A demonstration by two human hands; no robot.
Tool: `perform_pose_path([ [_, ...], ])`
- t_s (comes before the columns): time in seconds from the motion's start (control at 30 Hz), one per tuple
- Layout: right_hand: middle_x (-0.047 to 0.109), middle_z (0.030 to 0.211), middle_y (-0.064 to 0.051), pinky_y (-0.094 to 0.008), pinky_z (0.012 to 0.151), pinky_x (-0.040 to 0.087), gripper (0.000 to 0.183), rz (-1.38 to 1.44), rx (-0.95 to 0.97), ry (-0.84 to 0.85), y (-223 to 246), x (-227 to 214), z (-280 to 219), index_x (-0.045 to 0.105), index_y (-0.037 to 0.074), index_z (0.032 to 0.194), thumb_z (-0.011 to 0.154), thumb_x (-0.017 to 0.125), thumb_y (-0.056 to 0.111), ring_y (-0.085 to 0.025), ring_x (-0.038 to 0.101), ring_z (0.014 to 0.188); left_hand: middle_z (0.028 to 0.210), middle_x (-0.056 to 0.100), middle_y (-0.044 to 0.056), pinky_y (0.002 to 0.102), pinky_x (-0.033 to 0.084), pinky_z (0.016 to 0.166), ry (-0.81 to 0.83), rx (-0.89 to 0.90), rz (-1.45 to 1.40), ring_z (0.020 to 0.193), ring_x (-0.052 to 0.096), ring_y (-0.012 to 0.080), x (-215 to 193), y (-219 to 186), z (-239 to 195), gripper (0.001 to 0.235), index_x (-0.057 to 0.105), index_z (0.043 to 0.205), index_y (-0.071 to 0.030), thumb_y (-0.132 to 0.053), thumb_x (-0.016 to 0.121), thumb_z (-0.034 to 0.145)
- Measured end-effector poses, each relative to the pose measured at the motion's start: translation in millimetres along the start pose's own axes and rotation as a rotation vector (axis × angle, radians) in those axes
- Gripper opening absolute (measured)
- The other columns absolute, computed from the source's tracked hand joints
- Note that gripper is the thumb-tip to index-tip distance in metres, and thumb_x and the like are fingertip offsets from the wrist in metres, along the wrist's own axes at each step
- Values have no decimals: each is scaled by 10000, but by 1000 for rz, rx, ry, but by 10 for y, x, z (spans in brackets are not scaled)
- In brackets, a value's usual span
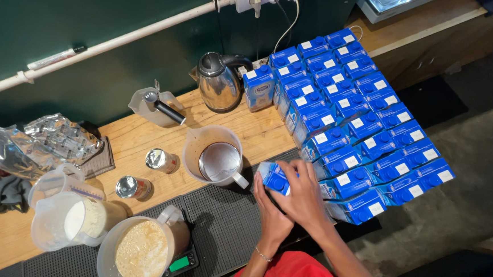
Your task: The person prepares a beverage by pouring milk from multiple cartons and a brown liquid from a large pitcher into a measuring cup sitting on a scale, then stirs the resulting mixture using a long-handled spoon.
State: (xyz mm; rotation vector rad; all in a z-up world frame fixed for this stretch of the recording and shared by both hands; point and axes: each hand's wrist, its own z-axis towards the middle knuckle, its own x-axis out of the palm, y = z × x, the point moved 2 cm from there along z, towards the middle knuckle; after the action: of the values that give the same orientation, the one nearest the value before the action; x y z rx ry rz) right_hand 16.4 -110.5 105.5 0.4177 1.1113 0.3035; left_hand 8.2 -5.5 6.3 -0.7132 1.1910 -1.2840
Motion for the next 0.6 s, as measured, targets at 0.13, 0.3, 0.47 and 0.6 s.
perform_pose_path([
  [0.13, 546, 1094, -115, -427, 910, 471, 602, 172, 133, 187, 76, -171, -360, 645, 137, 1354, 832, 806, 392, -302, 574, 1025, 1520, 454, 210, 477, 388, 1204, -61, 78, 45, 1405, 490, 370, -160, -86, -295, 810, 339, 1496, 11, -249, 788, 874],
  [0.3, 520, 1200, -105, -298, 950, 507, 706, 1116, 318, 503, -32, -352, -474, 531, 27, 1490, 939, 674, 444, -165, 568, 1127, 1275, 627, 131, 318, 527, 1002, 50, -213, -68, 1136, 671, 246, -734, -360, -546, 996, 418, 1405, -16, -322, 962, 630],
  [0.47, 273, 1650, -136, -337, 1204, 342, 1421, 1215, 272, 1302, 220, -55, -709, -31, 115, 1638, 499, 805, -37, -233, 333, 1537, 1459, 547, 159, 332, 513, 1029, 74, -307, -344, 1309, 595, 219, -1313, -844, -614, 1168, 197, 1568, -51, -377, 894, 688],
  [0.6, 341, 1580, -125, -350, 1103, 456, 1453, 1102, 119, 1288, 552, 77, -733, 40, 107, 1615, 572, 934, 580, -235, 486, 1417, 1451, 532, 189, 377, 485, 1077, 95, -331, -408, 1311, 592, 251, -1874, -1054, -676, 1297, 154, 1571, -87, -478, 939, 616],
])
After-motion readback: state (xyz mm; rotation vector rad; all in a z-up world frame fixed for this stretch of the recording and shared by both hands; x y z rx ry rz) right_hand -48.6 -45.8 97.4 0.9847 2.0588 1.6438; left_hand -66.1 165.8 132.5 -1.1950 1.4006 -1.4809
